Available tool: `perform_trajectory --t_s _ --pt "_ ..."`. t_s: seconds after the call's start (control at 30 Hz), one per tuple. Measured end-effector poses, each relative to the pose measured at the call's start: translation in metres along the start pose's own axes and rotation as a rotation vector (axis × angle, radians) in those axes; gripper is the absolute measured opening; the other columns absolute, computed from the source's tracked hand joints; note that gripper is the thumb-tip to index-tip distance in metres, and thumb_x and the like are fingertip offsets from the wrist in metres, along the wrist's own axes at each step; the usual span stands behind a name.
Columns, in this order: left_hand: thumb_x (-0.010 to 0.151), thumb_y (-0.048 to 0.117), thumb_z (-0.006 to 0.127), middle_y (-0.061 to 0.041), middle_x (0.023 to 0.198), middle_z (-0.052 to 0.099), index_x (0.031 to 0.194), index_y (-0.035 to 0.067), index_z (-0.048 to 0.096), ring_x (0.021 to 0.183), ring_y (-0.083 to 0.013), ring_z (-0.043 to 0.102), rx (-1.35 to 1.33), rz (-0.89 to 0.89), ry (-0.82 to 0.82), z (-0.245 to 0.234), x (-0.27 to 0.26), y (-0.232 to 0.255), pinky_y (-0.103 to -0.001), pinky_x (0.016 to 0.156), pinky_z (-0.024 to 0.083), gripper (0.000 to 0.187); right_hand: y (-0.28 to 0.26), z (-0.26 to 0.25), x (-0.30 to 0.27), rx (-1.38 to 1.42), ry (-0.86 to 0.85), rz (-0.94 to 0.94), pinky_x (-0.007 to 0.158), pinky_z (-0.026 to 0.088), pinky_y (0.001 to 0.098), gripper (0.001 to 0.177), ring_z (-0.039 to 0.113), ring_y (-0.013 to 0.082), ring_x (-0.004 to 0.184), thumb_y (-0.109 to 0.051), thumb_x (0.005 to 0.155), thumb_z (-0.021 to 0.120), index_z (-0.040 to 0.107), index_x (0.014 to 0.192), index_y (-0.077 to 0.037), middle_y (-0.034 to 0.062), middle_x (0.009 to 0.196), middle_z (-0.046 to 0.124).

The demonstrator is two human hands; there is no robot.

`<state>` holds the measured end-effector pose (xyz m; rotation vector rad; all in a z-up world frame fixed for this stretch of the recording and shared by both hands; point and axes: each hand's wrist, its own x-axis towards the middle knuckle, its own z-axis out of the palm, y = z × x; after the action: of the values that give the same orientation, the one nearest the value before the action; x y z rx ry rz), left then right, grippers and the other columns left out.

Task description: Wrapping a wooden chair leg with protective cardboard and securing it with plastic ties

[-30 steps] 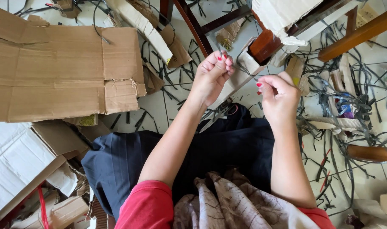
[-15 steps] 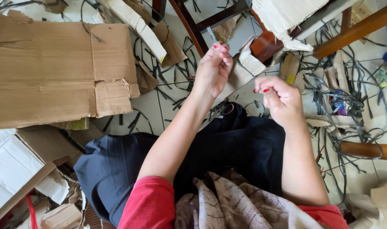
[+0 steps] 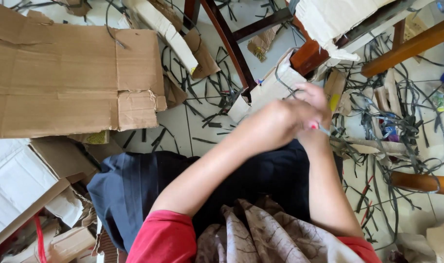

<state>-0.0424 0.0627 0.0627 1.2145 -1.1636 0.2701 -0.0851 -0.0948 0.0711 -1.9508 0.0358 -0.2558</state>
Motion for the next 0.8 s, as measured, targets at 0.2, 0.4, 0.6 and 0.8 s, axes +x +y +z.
perform_trajectory --t_s 0.2,0.4,0.6,0.8 --pt "0.098 -0.012 0.058 -0.009 0.115 0.069 0.114 0.011 0.072 0.109 -0.029 0.072 0.087 -0.078 0.107 -0.015 0.007 -0.007 -0.041 0.092 0.063 0.031 0.054 -0.004 0.002 -0.23 0.174 -0.529 0.076 0.05 0.0378 0.021 0.061 0.0241 0.071 -0.002 0.113 0.052 0.068 0.106 0.008 0.017 0.077 0.064" --pt "0.091 0.002 0.073 -0.005 0.098 0.067 0.098 0.008 0.072 0.092 -0.0268 0.07 0.477 0.037 0.133 -0.013 -0.009 -0.048 -0.039 0.08 0.059 0.009 0.054 -0.003 0.007 -0.001 0.105 -0.396 0.067 0.059 0.0398 0.028 0.056 0.0165 0.062 -0.008 0.113 0.046 0.068 0.107 0.008 0.0108 0.072 0.054" --pt "0.097 0.017 0.07 0.003 0.085 0.071 0.093 0.014 0.072 0.087 -0.021 0.072 0.092 -0.13 0.335 0.003 -0.019 -0.087 -0.033 0.083 0.057 0.004 0.044 0.001 0.003 0.142 0.142 -0.364 0.071 0.058 0.0352 0.023 0.047 0.009 0.067 -0.006 0.114 0.048 0.054 0.131 0.008 0.0075 0.076 0.051" --pt "0.104 0.021 0.058 0.005 0.077 0.073 0.095 0.015 0.064 0.073 -0.0148 0.065 -0.177 -0.164 0.313 -0.001 -0.009 -0.093 -0.033 0.083 0.052 0.012 0.044 -0.006 0.01 -0.31 0.199 -0.541 0.067 0.051 0.0345 0.015 0.052 0.0152 0.064 -0.006 0.113 0.06 0.069 0.104 0.003 0.0096 0.072 0.06"
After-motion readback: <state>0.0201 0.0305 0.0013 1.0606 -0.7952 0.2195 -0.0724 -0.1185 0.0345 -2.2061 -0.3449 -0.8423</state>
